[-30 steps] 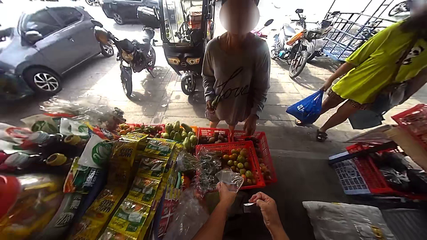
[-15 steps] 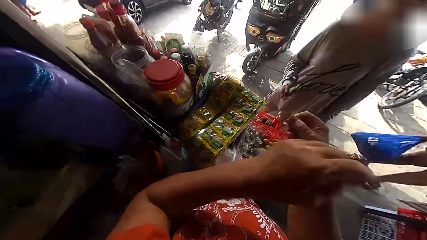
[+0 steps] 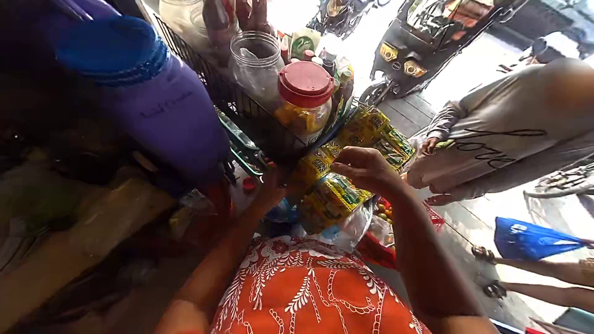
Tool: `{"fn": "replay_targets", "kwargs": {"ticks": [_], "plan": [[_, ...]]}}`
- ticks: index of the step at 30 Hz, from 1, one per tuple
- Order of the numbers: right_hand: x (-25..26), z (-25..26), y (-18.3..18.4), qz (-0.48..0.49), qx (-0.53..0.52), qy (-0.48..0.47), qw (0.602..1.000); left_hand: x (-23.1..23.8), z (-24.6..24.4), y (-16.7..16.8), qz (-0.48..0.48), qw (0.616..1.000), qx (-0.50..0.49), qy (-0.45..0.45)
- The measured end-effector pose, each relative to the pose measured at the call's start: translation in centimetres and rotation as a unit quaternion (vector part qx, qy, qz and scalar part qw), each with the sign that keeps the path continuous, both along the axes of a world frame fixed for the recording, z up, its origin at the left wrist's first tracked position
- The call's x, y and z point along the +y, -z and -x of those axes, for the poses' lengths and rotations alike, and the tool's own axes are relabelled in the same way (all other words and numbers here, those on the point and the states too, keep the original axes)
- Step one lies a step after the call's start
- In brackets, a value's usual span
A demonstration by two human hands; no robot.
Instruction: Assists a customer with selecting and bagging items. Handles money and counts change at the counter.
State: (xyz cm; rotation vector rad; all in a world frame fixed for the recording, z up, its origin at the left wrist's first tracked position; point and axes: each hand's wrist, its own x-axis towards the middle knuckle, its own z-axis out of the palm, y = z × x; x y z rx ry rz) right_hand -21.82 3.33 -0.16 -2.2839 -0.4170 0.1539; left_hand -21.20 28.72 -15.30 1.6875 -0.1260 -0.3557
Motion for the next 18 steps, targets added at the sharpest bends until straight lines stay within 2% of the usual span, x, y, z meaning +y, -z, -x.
{"fn": "replay_targets", "kwargs": {"ticks": [4, 7, 9, 12, 15, 18], "plan": [[1.6, -1.8, 0.4, 0.031, -0.034, -0.016, 0.999, 0.9, 0.3, -2.1, -0.075, 0.994, -0.074, 0.02], [2.2, -2.4, 0.6, 0.026, -0.02, -0.031, 0.999, 2.2, 0.8, -4.6, -0.119, 0.991, -0.05, 0.046], [2.7, -2.4, 0.6, 0.013, -0.007, -0.05, 0.999, 3.1, 0.9, -6.6, -0.098, 0.991, -0.025, 0.084], [4.2, -2.5, 0.0, -0.015, 0.034, -0.103, 0.994, 3.7, 0.4, -8.6, -0.056, 0.987, -0.055, 0.138], [6.0, -2.9, -0.5, 0.04, 0.074, -0.159, 0.984, 3.4, 0.0, -10.5, -0.029, 0.983, -0.073, 0.167], [5.9, -4.2, -0.2, 0.081, 0.051, -0.186, 0.978, 4.3, -0.3, -11.3, -0.048, 0.976, -0.052, 0.208]]}}
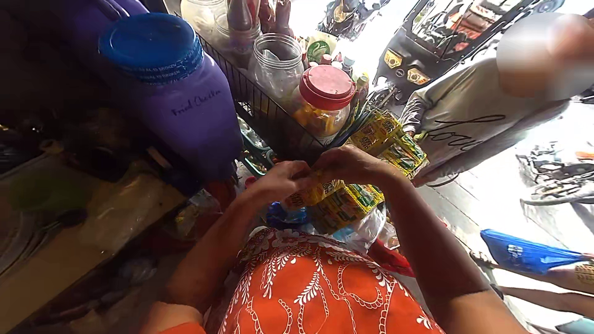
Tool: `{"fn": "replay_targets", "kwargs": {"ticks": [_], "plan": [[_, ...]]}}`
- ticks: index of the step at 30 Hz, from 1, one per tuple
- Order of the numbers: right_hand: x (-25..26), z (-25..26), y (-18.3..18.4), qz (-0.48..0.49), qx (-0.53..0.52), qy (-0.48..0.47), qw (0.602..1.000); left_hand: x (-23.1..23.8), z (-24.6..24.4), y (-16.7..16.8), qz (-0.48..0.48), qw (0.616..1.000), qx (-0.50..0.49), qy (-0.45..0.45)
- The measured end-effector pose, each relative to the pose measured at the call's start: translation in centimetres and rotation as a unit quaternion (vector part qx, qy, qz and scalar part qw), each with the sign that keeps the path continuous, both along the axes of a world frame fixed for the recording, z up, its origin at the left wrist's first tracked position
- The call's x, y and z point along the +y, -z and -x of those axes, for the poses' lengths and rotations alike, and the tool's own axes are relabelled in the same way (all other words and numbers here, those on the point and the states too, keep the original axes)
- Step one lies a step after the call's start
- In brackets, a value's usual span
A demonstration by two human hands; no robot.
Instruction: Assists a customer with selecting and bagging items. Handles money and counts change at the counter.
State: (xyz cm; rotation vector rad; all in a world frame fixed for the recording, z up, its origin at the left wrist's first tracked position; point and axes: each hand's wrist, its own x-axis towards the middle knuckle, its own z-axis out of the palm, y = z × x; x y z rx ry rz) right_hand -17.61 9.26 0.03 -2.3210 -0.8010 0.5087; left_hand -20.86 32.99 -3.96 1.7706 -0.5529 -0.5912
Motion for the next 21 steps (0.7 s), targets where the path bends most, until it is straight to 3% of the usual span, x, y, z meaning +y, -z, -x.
{"fn": "replay_targets", "kwargs": {"ticks": [4, 9, 14, 17, 21], "plan": [[0.1, -0.4, -0.8, 0.05, 0.0, -0.011, 0.999, 1.0, 0.2, 0.8, -0.035, 0.999, 0.009, 0.034], [2.8, 0.2, -3.1, 0.147, 0.108, -0.049, 0.982, 0.8, 0.4, 0.7, -0.021, 0.998, -0.014, 0.058], [4.1, -0.4, -3.3, 0.173, 0.078, -0.098, 0.977, 0.8, -0.1, 1.2, -0.016, 0.997, -0.052, 0.059], [3.9, -0.6, -3.1, 0.14, 0.085, -0.081, 0.983, 0.5, -0.2, 2.1, 0.012, 0.996, -0.086, 0.035], [2.1, -1.3, -0.5, -0.004, 0.115, -0.06, 0.992, -0.4, 0.4, 3.7, 0.163, 0.986, -0.02, -0.032]]}}
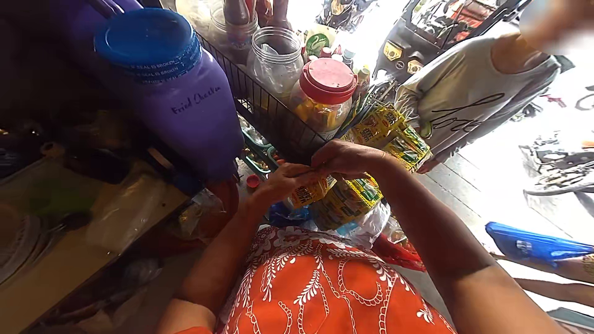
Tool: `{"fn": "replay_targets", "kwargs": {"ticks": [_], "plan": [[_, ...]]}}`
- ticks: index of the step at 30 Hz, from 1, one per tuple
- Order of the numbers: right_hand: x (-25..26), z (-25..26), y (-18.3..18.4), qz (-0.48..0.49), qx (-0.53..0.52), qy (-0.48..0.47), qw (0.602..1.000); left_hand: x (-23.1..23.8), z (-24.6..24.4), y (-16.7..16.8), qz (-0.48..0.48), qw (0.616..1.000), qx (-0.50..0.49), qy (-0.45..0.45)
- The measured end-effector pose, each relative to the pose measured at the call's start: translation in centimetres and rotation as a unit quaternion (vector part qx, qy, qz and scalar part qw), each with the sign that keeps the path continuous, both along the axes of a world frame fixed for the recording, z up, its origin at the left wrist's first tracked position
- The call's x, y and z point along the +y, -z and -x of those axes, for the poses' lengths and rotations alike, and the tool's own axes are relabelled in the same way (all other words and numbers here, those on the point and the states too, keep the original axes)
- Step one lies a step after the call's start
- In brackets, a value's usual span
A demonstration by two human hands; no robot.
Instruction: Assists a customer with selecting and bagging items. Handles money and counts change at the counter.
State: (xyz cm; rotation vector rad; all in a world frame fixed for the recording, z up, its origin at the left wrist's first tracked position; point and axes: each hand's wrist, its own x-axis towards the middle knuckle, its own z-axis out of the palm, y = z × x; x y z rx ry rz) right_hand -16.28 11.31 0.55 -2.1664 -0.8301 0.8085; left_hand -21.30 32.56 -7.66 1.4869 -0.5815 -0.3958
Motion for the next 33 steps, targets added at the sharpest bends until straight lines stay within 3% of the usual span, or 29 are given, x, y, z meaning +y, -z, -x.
{"fn": "replay_targets", "kwargs": {"ticks": [3, 7, 10, 13, 16, 20, 22, 25, 28, 31, 33], "plan": [[-0.6, 0.2, 1.2, -0.064, 0.063, 0.051, 0.995, -0.7, 0.6, 0.8, 0.066, 0.994, 0.083, -0.021], [-1.3, 0.3, 2.4, -0.133, 0.139, 0.096, 0.977, -0.8, 0.6, 2.0, 0.095, 0.989, 0.108, -0.025], [-1.2, 0.2, 2.1, -0.147, 0.137, 0.098, 0.975, -0.8, 0.6, 2.1, 0.102, 0.987, 0.123, -0.03], [-0.6, 0.2, 0.9, -0.066, 0.056, 0.057, 0.995, -0.1, 0.4, 1.4, 0.082, 0.99, 0.113, 0.002], [0.0, 0.3, -0.3, 0.005, 0.061, 0.05, 0.997, 0.4, -0.3, 0.1, 0.004, 0.996, 0.083, 0.025], [1.8, -0.2, -2.9, 0.17, 0.066, 0.006, 0.983, 1.0, -1.5, -1.8, -0.185, 0.977, -0.103, 0.037], [2.9, -0.4, -3.6, 0.242, 0.027, -0.032, 0.969, 1.0, -1.6, -2.7, -0.223, 0.953, -0.202, 0.029], [4.0, -0.6, -3.4, 0.3, -0.004, -0.062, 0.952, 0.8, -1.7, -2.5, -0.227, 0.938, -0.261, 0.022], [2.9, -0.7, -2.4, 0.23, 0.004, -0.056, 0.972, 0.6, -1.6, -0.9, -0.168, 0.961, -0.217, 0.0], [1.0, -0.6, -0.8, 0.113, 0.04, -0.017, 0.993, 0.5, -1.3, 0.9, -0.07, 0.992, -0.105, -0.02], [0.3, -0.7, -0.4, 0.094, 0.042, -0.016, 0.995, 0.6, -1.3, 2.0, -0.034, 0.998, -0.048, -0.02]]}}
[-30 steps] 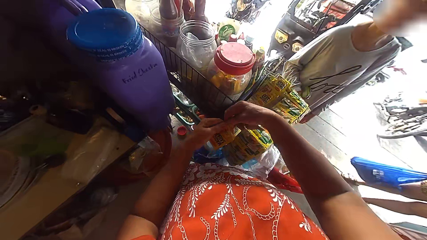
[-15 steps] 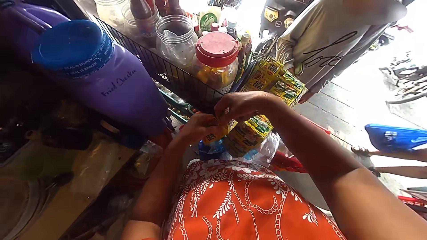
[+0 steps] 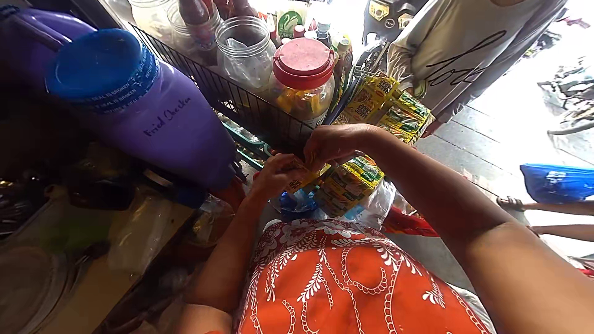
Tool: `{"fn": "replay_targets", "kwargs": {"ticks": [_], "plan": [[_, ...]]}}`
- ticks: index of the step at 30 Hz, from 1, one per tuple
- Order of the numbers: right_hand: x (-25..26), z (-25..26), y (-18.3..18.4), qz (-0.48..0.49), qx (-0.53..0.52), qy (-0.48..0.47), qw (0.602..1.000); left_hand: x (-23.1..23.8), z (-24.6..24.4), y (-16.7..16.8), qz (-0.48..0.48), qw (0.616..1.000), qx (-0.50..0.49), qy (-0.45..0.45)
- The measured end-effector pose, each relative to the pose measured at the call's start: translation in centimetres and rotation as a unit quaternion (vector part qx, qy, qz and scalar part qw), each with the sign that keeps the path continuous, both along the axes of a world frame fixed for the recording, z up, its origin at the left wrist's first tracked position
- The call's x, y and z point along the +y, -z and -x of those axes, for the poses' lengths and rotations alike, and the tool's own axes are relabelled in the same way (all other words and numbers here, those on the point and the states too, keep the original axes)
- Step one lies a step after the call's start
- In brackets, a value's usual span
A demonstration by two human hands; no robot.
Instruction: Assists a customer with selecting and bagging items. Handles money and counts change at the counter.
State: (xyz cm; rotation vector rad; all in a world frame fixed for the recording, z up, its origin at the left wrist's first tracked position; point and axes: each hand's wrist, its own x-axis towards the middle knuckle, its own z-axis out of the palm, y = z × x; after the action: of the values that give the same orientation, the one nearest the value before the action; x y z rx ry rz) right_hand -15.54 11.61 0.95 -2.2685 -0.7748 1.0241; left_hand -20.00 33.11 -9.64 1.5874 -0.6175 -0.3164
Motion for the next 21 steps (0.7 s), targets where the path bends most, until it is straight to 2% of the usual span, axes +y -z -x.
{"fn": "replay_targets", "kwargs": {"ticks": [3, 6, 8, 11, 13, 16, 18, 21], "plan": [[-1.0, -0.2, 0.4, 0.02, -0.019, -0.007, 1.0, 1.7, 0.3, 1.1, -0.041, 0.997, 0.059, -0.002], [-1.4, 0.3, 0.3, 0.044, -0.05, 0.017, 0.998, 4.5, 0.8, 2.0, -0.094, 0.989, 0.108, -0.049], [-1.1, 1.1, 0.6, 0.02, -0.075, 0.028, 0.997, 5.0, 1.5, 0.8, -0.044, 0.986, 0.115, -0.11], [-1.2, 2.7, 1.6, -0.063, -0.16, 0.066, 0.983, 2.2, 2.2, -3.2, 0.035, 0.978, 0.073, -0.193], [-2.0, 4.7, 1.8, -0.196, -0.184, 0.172, 0.948, -0.4, 2.2, -5.3, 0.091, 0.975, 0.035, -0.201], [-4.6, 9.0, 0.5, -0.417, -0.082, 0.299, 0.854, -5.0, 2.5, -7.1, 0.115, 0.984, -0.04, -0.128], [-7.0, 11.9, 1.1, -0.462, -0.105, 0.328, 0.817, -8.7, 3.4, -7.8, 0.067, 0.99, -0.1, -0.068], [-12.3, 16.3, 3.0, -0.461, -0.189, 0.396, 0.771, -15.1, 5.7, -8.3, -0.016, 0.986, -0.168, 0.004]]}}
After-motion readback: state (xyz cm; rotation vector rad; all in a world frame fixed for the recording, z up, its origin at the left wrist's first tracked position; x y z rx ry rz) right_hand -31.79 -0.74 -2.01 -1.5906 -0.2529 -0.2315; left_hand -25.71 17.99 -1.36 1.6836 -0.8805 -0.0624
